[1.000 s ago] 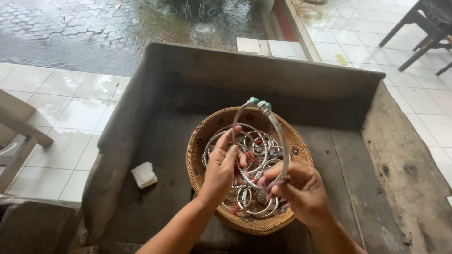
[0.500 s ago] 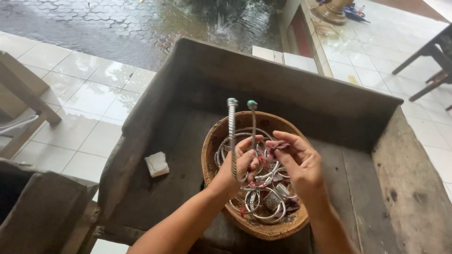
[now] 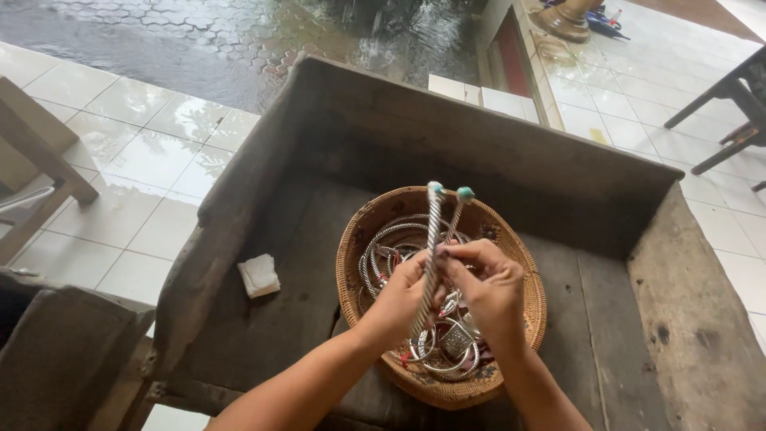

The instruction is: Sorting and inspecting silver bracelets in a woven basket inside a wooden tray

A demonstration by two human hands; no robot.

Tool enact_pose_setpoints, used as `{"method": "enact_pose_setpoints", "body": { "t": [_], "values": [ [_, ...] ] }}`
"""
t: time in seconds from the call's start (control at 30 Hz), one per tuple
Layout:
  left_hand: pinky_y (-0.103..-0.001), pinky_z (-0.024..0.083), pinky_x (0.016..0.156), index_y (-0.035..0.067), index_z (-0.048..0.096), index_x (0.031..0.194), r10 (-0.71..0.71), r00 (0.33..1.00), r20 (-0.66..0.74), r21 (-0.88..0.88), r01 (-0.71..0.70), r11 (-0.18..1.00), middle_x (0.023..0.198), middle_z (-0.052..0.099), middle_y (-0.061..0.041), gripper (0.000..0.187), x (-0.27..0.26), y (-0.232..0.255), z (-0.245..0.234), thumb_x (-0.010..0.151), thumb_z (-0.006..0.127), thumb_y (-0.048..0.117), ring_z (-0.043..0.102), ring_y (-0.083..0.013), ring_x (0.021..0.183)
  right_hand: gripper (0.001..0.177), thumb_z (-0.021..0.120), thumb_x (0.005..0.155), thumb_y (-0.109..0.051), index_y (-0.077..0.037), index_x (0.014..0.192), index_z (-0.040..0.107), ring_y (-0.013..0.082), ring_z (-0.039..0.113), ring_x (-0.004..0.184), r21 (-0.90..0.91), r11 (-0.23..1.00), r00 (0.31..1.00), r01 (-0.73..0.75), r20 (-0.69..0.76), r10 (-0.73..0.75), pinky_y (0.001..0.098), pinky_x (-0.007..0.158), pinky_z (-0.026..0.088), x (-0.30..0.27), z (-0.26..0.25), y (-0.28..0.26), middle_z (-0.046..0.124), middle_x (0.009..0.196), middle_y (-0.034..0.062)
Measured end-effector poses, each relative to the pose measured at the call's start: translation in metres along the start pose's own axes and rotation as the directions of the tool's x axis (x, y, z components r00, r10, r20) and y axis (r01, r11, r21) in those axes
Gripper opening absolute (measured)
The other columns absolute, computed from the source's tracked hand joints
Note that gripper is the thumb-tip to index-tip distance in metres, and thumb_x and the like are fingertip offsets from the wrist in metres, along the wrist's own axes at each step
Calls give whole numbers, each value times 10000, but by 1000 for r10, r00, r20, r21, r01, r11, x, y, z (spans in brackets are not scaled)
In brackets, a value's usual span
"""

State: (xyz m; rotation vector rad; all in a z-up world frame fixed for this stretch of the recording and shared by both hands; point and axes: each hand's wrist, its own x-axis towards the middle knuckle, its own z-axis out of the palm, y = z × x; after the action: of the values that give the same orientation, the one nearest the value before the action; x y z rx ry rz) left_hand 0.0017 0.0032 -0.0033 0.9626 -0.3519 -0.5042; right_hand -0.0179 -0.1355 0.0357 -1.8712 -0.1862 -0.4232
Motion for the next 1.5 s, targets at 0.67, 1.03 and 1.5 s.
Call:
{"method": "enact_pose_setpoints", "body": {
  "t": [0.67,1.03,1.5],
  "values": [
    [-177,342,446,46,542,1473,-72,996,49,-40,74,996,630,401,56,430,-7,-4,15,1055,448,81,372,-41,503,294,818,883,-30,-79,989,548,128,703,781,-77,969,871,234,-426,-244,212,674,600,6,-22,-11,698,903,64],
    [-210,404,263,-88,546,1389,60,998,-31,-24,-61,998,561,488,-38,385,16,-40,-10,1042,435,37,484,-108,321,294,753,830,90,106,1103,645,259,716,716,414,849,940,-330,65,334,366,556,648,14,-6,35,711,962,243],
    [-195,326,298,55,601,1406,-336,942,-3,-107,334,937,543,489,29,376,-2,-7,12,1071,453,135,383,-46,359,146,745,937,-81,29,1033,734,184,765,850,-257,930,910,263,-253,-328,264,750,634,20,-31,-17,776,965,139]
  ]
}}
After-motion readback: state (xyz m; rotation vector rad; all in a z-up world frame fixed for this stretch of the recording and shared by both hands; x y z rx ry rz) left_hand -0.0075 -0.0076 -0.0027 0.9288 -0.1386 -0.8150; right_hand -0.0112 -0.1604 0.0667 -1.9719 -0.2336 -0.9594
